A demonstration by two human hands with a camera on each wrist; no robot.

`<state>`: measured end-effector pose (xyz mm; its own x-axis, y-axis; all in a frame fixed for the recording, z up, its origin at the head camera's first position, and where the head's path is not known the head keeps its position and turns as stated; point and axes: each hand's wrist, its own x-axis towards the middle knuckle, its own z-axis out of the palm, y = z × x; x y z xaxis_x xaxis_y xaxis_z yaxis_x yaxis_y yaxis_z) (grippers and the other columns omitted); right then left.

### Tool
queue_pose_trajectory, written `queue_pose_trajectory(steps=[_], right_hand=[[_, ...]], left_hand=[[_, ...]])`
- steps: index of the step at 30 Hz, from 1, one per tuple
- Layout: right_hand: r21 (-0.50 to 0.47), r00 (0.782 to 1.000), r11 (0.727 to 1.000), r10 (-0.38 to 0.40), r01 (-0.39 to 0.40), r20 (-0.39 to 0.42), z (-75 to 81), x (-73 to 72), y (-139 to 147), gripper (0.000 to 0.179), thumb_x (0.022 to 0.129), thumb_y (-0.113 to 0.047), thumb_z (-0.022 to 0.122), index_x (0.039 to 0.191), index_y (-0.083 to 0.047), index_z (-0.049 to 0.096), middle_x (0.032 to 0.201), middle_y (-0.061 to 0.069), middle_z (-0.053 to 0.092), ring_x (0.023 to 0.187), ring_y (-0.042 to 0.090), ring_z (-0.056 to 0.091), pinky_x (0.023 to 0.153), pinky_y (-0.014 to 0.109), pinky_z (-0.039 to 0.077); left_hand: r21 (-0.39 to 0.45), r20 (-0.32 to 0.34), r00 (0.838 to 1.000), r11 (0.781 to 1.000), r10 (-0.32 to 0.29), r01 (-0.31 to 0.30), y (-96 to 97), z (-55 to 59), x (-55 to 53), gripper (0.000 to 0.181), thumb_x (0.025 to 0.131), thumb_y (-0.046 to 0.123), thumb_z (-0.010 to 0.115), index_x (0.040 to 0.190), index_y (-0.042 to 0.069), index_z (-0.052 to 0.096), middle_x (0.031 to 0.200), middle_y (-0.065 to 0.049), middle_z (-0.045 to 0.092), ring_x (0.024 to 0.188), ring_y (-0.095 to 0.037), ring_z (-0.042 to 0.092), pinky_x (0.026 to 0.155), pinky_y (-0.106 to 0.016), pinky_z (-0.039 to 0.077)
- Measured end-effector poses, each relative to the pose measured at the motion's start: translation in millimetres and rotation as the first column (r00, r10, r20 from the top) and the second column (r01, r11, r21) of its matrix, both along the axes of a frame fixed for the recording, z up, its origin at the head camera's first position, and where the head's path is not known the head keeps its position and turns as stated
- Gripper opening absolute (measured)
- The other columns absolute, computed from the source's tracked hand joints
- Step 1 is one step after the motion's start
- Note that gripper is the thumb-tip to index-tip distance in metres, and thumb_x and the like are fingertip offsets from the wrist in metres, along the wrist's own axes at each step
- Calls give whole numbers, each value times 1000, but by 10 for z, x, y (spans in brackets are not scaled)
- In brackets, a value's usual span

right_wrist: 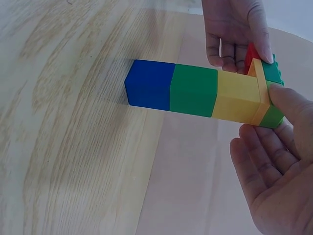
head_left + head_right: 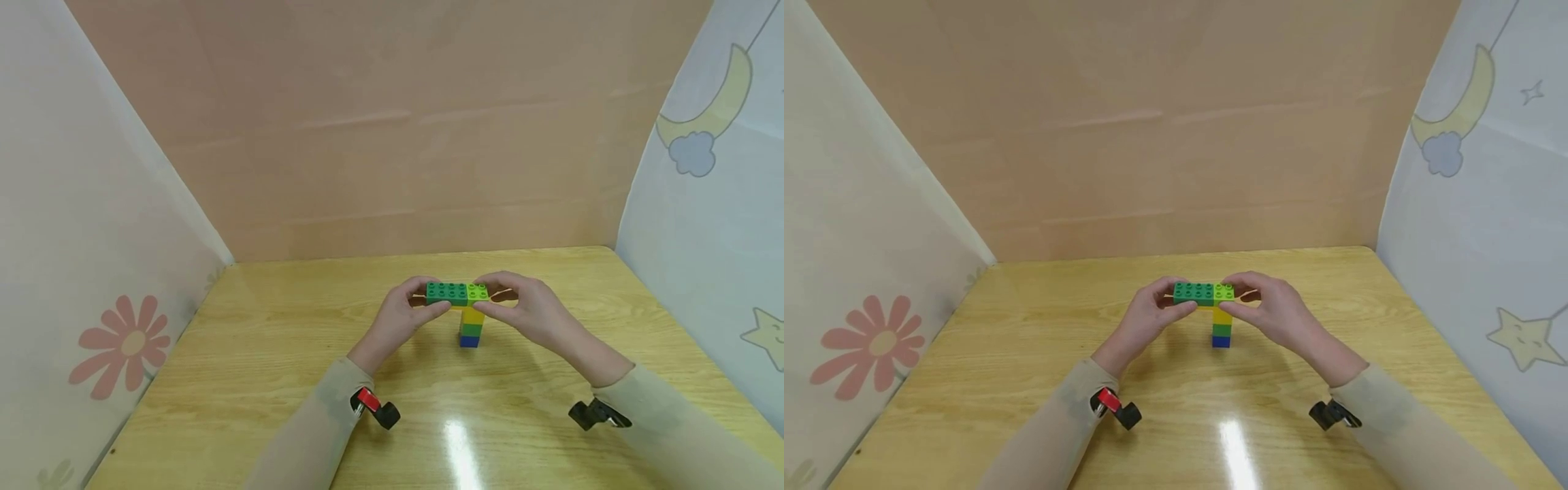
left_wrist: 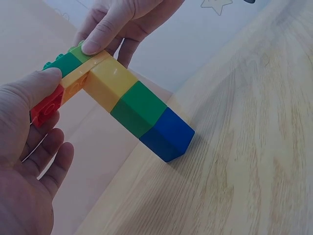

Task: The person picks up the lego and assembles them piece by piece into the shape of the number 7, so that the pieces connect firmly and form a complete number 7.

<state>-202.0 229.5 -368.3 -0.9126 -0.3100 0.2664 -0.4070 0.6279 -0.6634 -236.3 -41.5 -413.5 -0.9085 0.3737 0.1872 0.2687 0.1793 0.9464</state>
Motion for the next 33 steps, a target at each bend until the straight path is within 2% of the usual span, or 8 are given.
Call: queue_pose_trajectory(steps=[15,25,33], right_hand=[[-15,1000,1000,-9,9,6,-29,-10,22,40,103,-27,84,138,-12,73,123,4,77,111,30,73,92,55,63],[-25,1000,1000,1,-1,-4,-78,-28,12,41,104,-24,82,140,-10,71,124,2,77,112,27,73,96,47,62],[-91,996,995,44,-37,77,-110,-40,56,48,107,-26,78,151,-11,66,136,10,72,118,32,71,92,33,62]], left_hand=[[-5,-23,1000,1000,3,-3,28,15,-2,37,102,29,84,136,23,72,125,2,69,116,-24,66,96,-40,61],[-9,-44,999,1000,-3,2,24,11,1,36,102,29,84,136,22,72,124,3,70,116,-23,66,98,-40,60],[1,-51,999,1000,4,-4,12,-13,-19,36,103,29,84,136,22,71,124,2,70,115,-22,66,100,-41,59]])
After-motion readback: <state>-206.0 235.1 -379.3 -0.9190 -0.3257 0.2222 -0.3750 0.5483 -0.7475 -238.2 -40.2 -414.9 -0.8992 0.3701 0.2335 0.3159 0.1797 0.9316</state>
